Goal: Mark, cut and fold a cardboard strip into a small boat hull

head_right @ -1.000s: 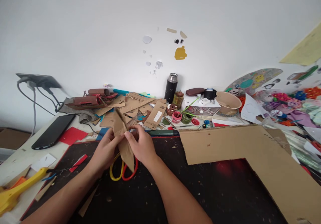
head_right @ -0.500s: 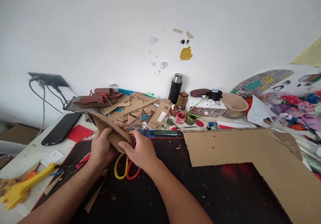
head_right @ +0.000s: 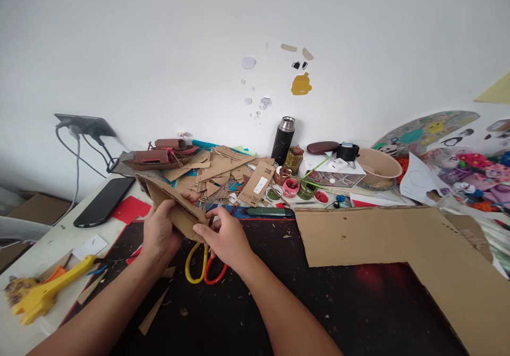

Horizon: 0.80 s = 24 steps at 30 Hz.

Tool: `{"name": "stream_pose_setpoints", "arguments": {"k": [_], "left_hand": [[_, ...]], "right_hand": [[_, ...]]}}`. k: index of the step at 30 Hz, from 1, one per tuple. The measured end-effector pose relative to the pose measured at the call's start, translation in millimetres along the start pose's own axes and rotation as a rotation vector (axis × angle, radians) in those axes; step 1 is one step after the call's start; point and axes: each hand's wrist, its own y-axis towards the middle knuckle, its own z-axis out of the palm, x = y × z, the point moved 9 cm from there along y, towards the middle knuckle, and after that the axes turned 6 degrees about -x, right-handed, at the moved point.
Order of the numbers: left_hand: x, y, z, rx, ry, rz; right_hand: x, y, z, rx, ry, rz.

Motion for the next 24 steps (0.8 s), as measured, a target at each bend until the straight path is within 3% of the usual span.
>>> {"name": "stream_pose_setpoints", "arguments": {"k": [6,15,24], "left_hand": [[8.8,7.2,0.2,0.049,-0.025,-0.164],[0.5,-2.1,24.4,0.308,-0.074,-0.219],[-8.4,4.3,15.1,0.223,-0.101,-0.033]], "right_hand": [[0.7,-2.3,6.4,0.082,0.116,0.122],[1.4,7.3,-17.5,-0.040,0.280,0.144],[4.4,2.6,-3.1,0.108,0.248,0.113]]}}
